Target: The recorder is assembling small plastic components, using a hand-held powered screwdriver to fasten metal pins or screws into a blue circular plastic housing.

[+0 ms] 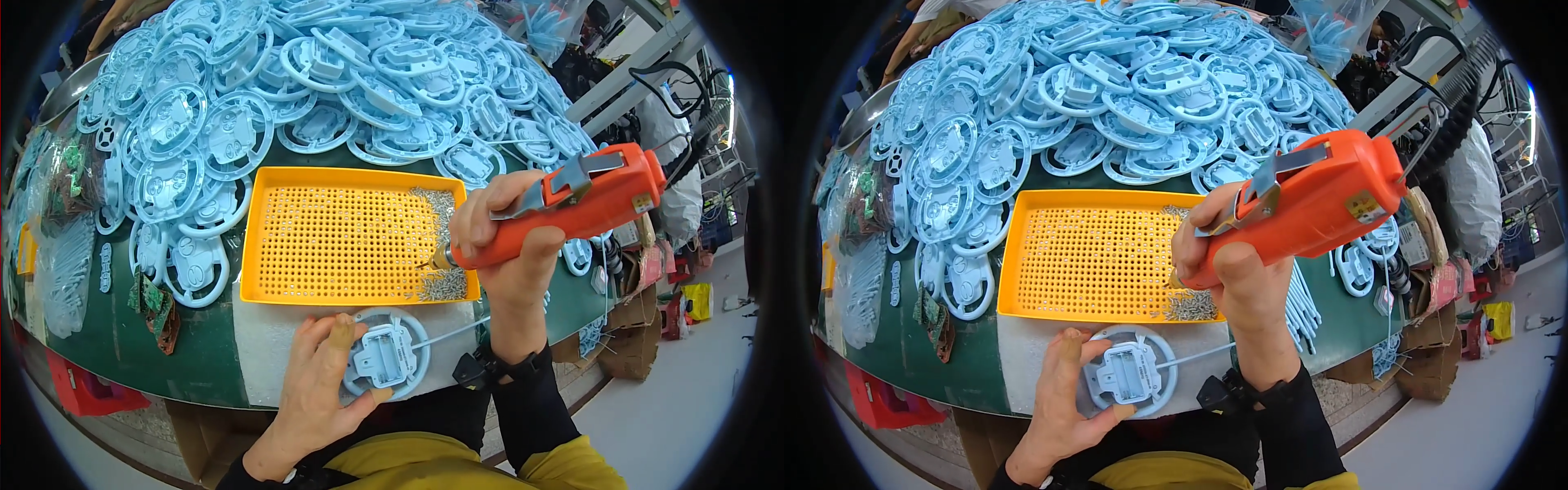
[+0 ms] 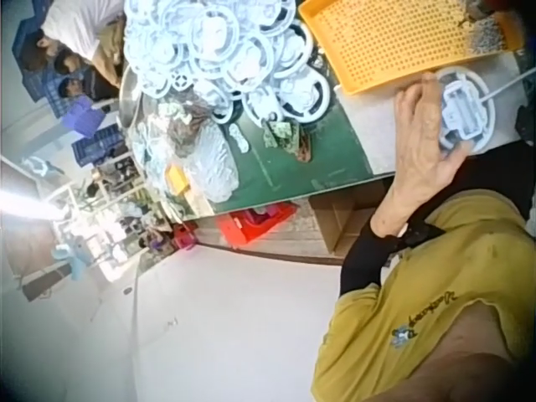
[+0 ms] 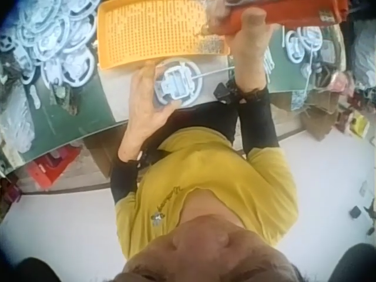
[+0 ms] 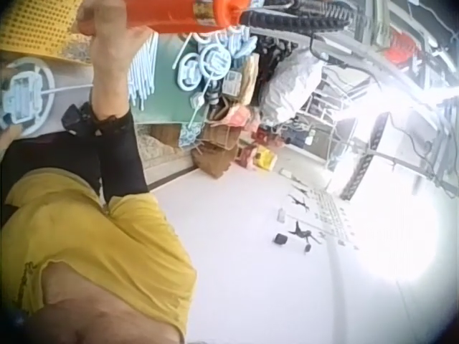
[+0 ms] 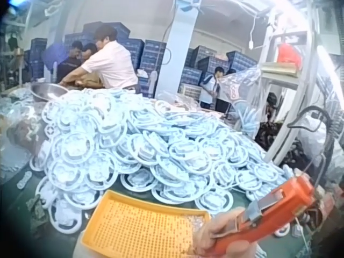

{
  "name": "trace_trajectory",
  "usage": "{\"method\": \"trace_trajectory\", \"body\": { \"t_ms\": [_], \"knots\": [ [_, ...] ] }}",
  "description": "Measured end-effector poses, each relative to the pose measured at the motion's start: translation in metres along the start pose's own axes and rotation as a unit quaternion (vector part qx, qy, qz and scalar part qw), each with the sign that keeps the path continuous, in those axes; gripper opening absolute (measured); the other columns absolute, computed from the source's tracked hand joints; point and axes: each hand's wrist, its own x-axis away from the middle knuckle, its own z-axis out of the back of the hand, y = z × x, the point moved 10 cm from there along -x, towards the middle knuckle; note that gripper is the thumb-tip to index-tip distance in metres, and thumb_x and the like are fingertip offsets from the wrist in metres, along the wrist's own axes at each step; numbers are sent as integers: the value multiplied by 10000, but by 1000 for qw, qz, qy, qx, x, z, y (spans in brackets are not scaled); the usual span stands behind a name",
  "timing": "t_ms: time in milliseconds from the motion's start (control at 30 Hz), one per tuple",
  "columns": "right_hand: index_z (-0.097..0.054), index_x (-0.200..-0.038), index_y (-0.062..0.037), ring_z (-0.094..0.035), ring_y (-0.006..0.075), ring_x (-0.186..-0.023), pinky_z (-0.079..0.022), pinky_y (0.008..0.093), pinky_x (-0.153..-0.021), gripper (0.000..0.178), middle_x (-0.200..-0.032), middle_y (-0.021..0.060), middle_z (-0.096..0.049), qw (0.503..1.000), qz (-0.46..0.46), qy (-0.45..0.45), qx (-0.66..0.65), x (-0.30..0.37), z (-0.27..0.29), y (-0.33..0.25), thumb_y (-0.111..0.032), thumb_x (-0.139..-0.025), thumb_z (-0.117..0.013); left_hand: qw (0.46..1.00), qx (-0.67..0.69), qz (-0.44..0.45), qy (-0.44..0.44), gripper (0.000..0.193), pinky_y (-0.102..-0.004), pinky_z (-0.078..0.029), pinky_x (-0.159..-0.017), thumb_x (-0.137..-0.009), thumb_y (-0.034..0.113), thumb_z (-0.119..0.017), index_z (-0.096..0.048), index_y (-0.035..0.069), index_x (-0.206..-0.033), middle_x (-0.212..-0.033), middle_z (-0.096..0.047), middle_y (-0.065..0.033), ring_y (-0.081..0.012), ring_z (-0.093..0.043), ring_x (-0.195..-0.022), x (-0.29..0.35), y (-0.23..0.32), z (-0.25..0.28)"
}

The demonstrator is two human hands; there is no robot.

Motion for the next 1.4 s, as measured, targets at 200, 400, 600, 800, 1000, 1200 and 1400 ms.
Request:
{"method": "trace_trajectory", "body": {
  "t_ms": [200,400,600,800,1000,1200,1400],
  "knots": [
    [-530,-1001,-31,-591,163,-607,-474,287,-509,557,-722,69,-588,1000,7,-12,-20,0,-1,5,-487,-829,-802,1000,-3,9,3,1212,-522,-383,-1058,-672,157,-889,-121,81,-1607,-1230,-624,-195,-410,-537,-1183,4,-4,1],
    [-528,-991,-28,-599,162,-611,-479,286,-509,543,-722,68,-590,1000,-3,-3,-4,5,-1,3,-474,-837,-798,997,48,53,24,1116,-572,-367,-1048,-667,171,-876,-231,16,-1565,-1296,-566,-221,-421,-504,-1202,7,-2,8],
    [-541,-976,-57,-538,140,-532,-439,286,-491,715,-674,20,-538,993,11,12,114,2,-16,-16,-737,-793,-663,995,-62,76,-5,1138,-592,-331,-1065,-641,271,-889,-259,-32,-1539,-1299,-561,-224,-432,-465,-1235,12,-3,13],
    [-547,-983,-35,-563,161,-540,-455,295,-485,811,-667,33,-548,999,-12,-23,22,23,-66,-48,-790,-713,-674,995,-85,54,-9,1139,-582,-302,-1090,-644,305,-883,-268,-14,-1548,-1258,-600,-179,-418,-474,-1228,5,1,8],
    [-541,-951,-16,-579,187,-546,-471,302,-495,762,-677,67,-579,988,-125,-82,35,56,-120,-5,-702,-706,-763,990,-118,71,9,1147,-568,-281,-1116,-653,299,-880,-248,0,-1562,-1229,-621,-178,-410,-478,-1243,11,-3,14],
    [-549,-885,-24,-558,146,-559,-454,287,-515,674,-685,52,-576,989,-121,-45,70,69,-115,16,-622,-720,-814,987,-143,72,4,1109,-585,-280,-1116,-662,291,-872,-274,39,-1561,-1250,-622,-174,-413,-473,-1257,12,-1,10],
    [-543,-811,-50,-545,127,-579,-434,274,-549,482,-684,23,-576,986,-75,-113,101,61,-133,13,-437,-763,-827,992,-65,111,-15,847,-594,-283,-1111,-695,268,-829,-456,91,-1434,-1342,-581,-126,-416,-447,-1281,11,-16,2]
  ]
}}
